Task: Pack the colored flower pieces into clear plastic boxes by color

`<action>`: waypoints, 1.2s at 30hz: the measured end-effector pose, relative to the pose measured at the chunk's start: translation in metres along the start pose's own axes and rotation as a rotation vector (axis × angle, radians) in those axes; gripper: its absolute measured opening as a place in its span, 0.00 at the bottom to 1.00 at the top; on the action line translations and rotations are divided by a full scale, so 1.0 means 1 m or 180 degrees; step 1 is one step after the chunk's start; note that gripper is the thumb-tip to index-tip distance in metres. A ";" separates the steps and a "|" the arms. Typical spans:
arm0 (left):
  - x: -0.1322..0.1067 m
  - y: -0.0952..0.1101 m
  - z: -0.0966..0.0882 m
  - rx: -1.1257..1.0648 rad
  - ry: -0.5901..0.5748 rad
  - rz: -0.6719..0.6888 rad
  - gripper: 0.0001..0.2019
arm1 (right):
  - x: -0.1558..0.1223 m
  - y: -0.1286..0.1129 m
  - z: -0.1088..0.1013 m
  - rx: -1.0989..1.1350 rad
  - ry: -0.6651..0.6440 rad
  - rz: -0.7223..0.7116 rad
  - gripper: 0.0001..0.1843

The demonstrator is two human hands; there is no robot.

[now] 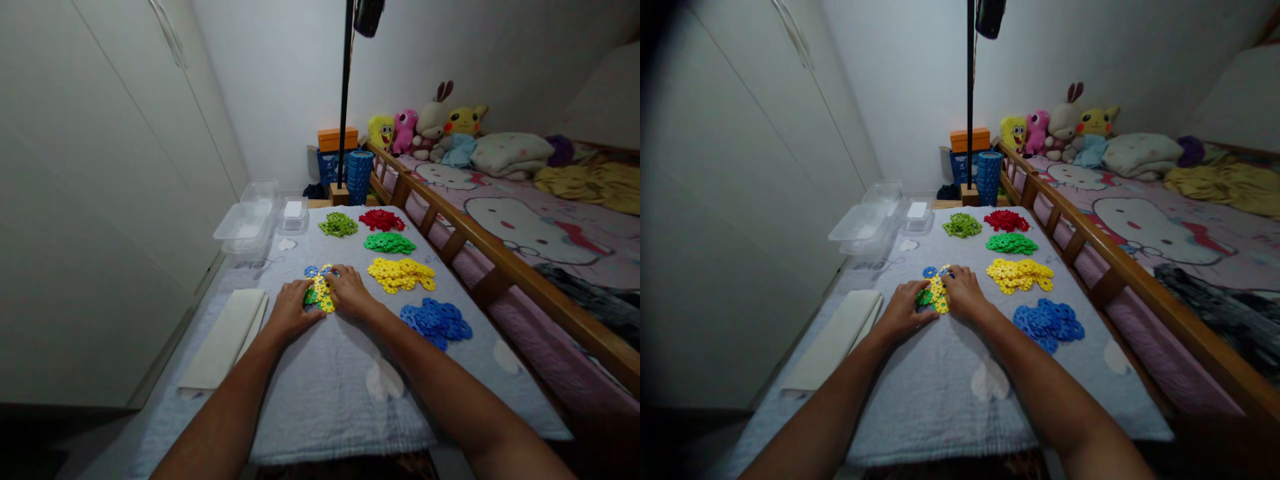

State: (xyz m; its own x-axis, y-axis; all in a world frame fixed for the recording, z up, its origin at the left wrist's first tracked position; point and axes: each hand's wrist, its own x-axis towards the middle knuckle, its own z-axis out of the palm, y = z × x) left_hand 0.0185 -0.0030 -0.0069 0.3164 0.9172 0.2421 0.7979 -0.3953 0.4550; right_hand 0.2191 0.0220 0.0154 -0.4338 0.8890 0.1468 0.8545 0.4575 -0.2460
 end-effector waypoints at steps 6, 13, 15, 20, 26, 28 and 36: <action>-0.002 0.004 0.005 0.0053 -0.0020 -0.0125 0.36 | 0.007 0.003 -0.013 0.0373 0.0071 0.0082 0.13; -0.003 0.008 0.005 0.0063 -0.0034 -0.0193 0.35 | -0.003 0.070 -0.054 0.0944 0.0580 0.0844 0.05; -0.003 0.007 0.006 0.0041 0.0010 -0.0145 0.33 | -0.009 0.095 -0.067 0.0846 0.0670 0.1186 0.05; -0.002 0.002 0.009 0.0014 0.0115 -0.0038 0.30 | -0.021 0.134 -0.082 0.0411 0.0599 0.1630 0.05; -0.002 0.003 0.010 0.0040 0.0124 -0.0074 0.29 | -0.028 0.139 -0.077 -0.0239 0.0472 0.1811 0.09; -0.002 0.004 0.009 0.0045 0.0126 -0.0069 0.29 | -0.028 0.131 -0.075 -0.0368 0.0490 0.1825 0.10; -0.001 0.007 0.009 -0.0058 0.0157 0.0023 0.29 | -0.015 0.044 -0.046 0.0018 0.0256 0.0605 0.11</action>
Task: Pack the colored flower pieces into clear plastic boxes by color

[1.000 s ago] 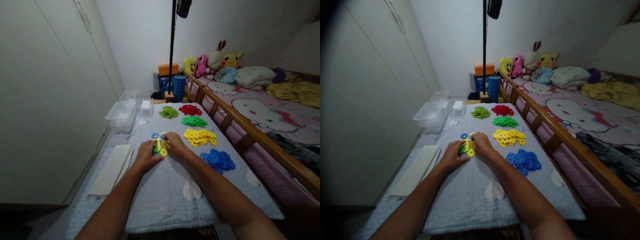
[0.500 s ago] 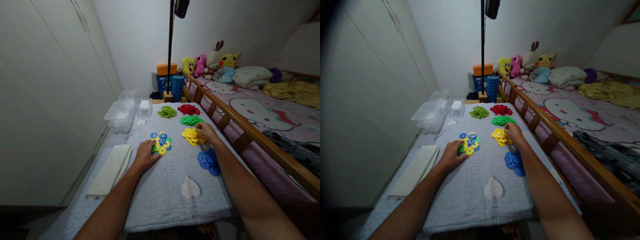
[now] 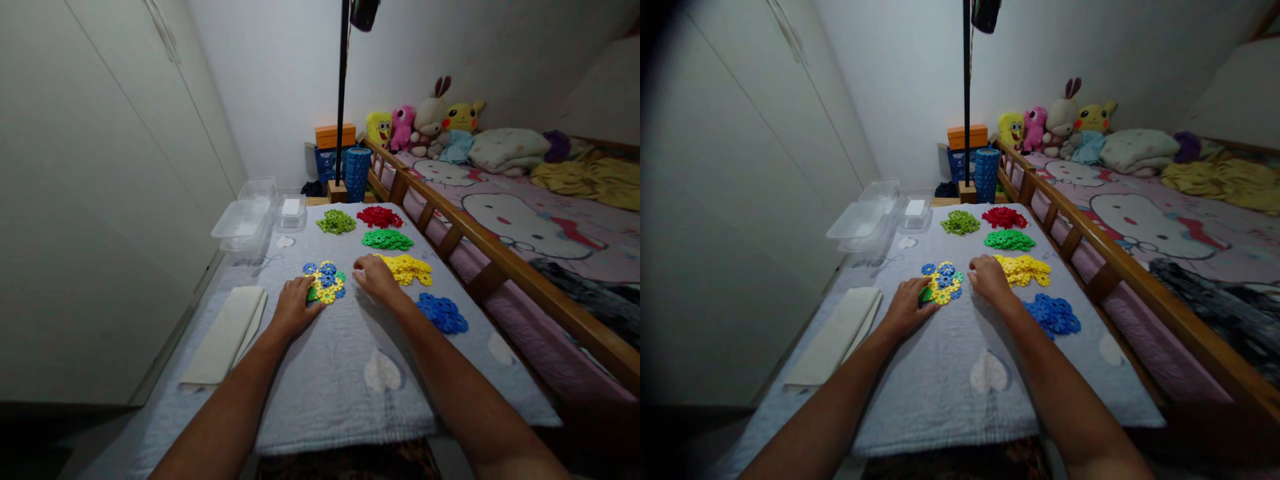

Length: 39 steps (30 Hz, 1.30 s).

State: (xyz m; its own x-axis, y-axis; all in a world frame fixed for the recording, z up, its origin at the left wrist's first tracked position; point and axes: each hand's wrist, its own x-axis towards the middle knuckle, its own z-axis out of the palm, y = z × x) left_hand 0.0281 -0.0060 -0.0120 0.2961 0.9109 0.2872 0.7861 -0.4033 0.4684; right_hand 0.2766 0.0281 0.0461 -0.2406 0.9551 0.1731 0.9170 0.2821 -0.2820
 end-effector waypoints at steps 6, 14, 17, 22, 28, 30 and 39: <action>0.000 -0.002 0.002 -0.0250 0.0105 0.0027 0.30 | 0.022 -0.035 0.034 0.0127 -0.0139 -0.0142 0.18; 0.000 -0.001 0.003 -0.0323 0.0144 -0.0002 0.30 | 0.047 -0.038 0.052 0.0435 -0.0139 0.0341 0.16; 0.000 0.001 0.001 -0.0280 0.0140 -0.0005 0.30 | 0.049 -0.036 0.050 0.0887 -0.0015 0.0367 0.10; 0.000 0.001 -0.001 -0.0257 0.0148 -0.0027 0.29 | 0.043 -0.012 0.024 0.1275 0.0119 0.0417 0.05; 0.000 -0.001 0.000 -0.0269 0.0126 -0.0032 0.29 | -0.002 0.050 -0.028 0.2253 -0.0242 0.0647 0.14; 0.000 -0.002 0.000 -0.0248 0.0113 -0.0004 0.28 | -0.022 0.067 -0.041 0.2160 -0.0411 0.0689 0.13; 0.001 -0.002 -0.002 -0.0178 0.0083 0.0006 0.26 | -0.090 0.101 -0.074 0.1533 -0.0692 0.0727 0.10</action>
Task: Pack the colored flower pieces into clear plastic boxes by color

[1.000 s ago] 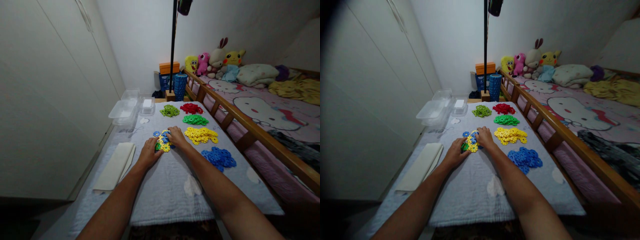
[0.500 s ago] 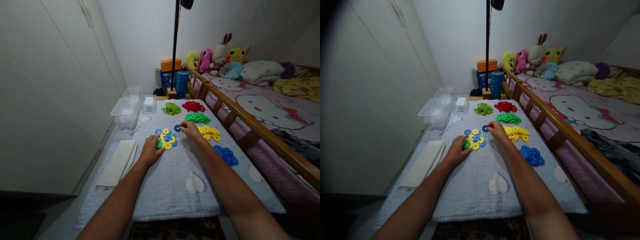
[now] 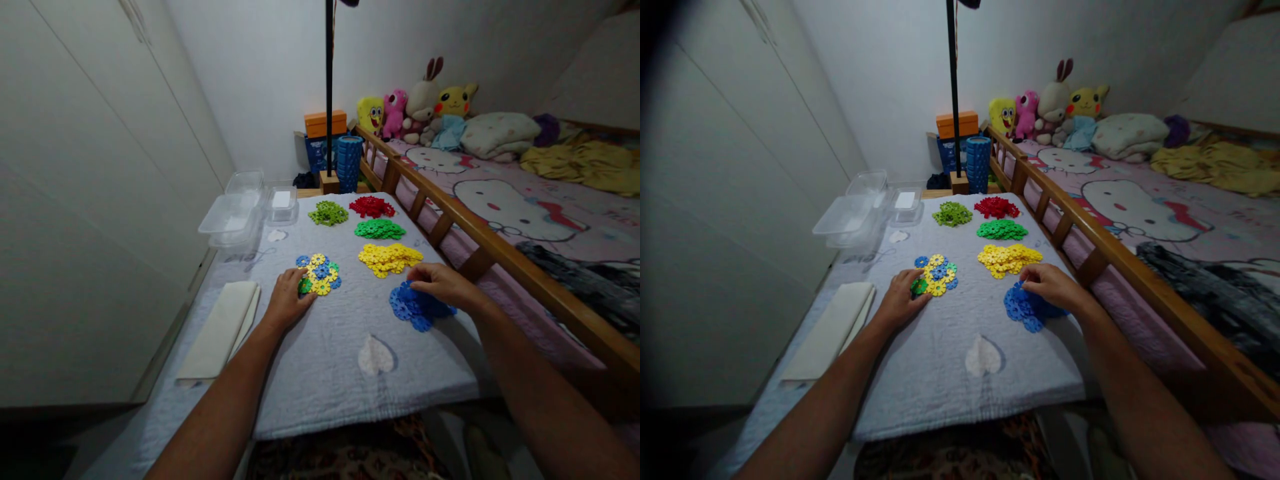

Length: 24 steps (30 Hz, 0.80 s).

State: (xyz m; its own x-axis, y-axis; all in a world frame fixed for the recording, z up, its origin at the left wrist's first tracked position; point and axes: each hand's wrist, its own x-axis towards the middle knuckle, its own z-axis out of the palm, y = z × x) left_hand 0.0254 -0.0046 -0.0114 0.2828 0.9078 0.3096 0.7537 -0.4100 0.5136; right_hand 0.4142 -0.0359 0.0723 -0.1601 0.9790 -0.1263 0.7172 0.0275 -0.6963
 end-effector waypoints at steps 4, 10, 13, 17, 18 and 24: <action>-0.001 -0.001 0.000 0.0024 0.0024 -0.0020 0.25 | -0.012 0.005 -0.007 0.0086 0.0022 0.0277 0.09; -0.002 -0.002 0.001 0.0033 0.0022 -0.0015 0.26 | -0.014 0.013 -0.004 -0.0076 0.0172 0.0333 0.07; -0.002 -0.003 0.001 0.0033 0.0028 0.0012 0.25 | -0.012 0.015 -0.002 -0.0378 0.0201 0.0271 0.06; -0.001 -0.005 0.002 0.0058 0.0036 0.0047 0.25 | -0.012 0.009 -0.005 -0.0878 0.0383 0.0250 0.05; -0.001 -0.005 0.002 0.0058 0.0035 0.0048 0.25 | -0.012 0.005 -0.005 -0.0968 0.0450 0.0222 0.05; 0.000 -0.004 0.001 0.0066 -0.0022 0.0009 0.25 | -0.003 -0.038 0.019 -0.0937 0.0634 -0.0230 0.06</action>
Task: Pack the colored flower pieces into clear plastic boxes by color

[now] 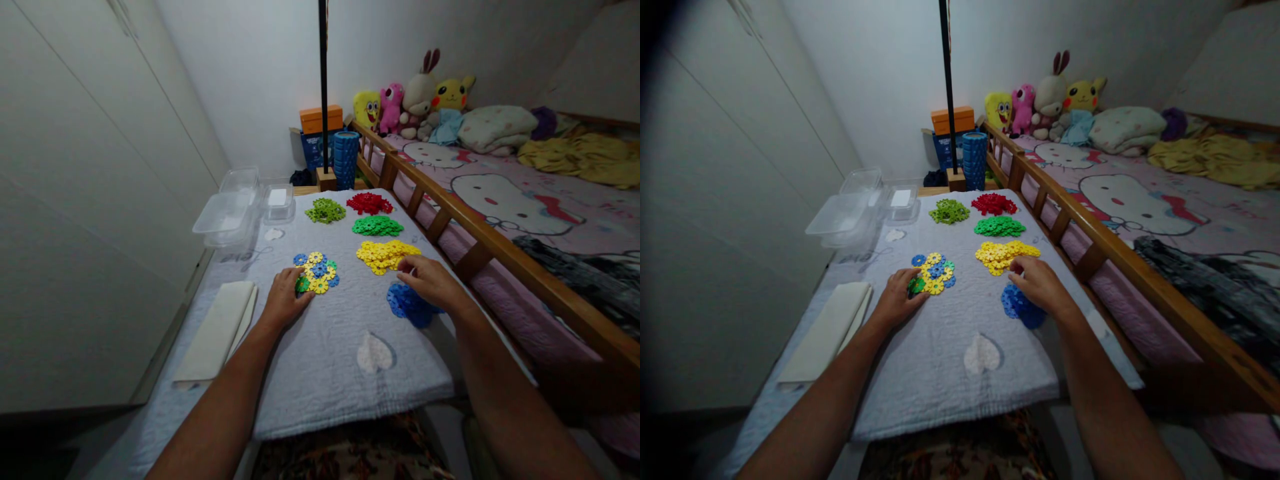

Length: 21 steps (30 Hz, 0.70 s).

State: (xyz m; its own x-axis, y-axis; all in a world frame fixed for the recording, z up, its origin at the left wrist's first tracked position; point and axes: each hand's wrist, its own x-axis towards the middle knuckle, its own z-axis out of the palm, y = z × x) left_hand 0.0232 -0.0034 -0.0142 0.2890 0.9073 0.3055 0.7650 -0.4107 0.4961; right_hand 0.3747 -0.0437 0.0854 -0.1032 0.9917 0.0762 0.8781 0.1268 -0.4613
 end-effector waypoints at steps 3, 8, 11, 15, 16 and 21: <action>0.000 0.002 -0.002 -0.0032 -0.0013 -0.0005 0.25 | 0.012 -0.032 0.025 0.0064 -0.0212 -0.0238 0.06; -0.001 0.004 -0.003 -0.0068 0.0020 -0.0016 0.25 | 0.030 -0.074 0.076 -0.0224 -0.0375 -0.0625 0.12; -0.001 0.003 -0.002 -0.0081 0.0031 -0.0027 0.25 | 0.037 -0.086 0.102 -0.0386 -0.0247 -0.0681 0.20; -0.002 0.003 -0.001 -0.0098 0.0059 0.0029 0.25 | 0.047 -0.093 0.124 -0.0489 -0.0190 -0.0635 0.21; -0.001 0.003 -0.001 -0.0095 0.0061 0.0032 0.25 | 0.049 -0.094 0.127 -0.0521 -0.0179 -0.0609 0.22; -0.001 0.004 -0.001 -0.0083 0.0069 -0.0013 0.25 | 0.061 -0.100 0.133 -0.0651 -0.0170 -0.0645 0.21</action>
State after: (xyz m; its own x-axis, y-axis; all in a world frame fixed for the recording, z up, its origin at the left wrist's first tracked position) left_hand 0.0248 -0.0061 -0.0116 0.2732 0.9069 0.3208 0.7508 -0.4095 0.5183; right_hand 0.2188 0.0063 0.0187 -0.3059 0.9468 0.0995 0.9125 0.3214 -0.2531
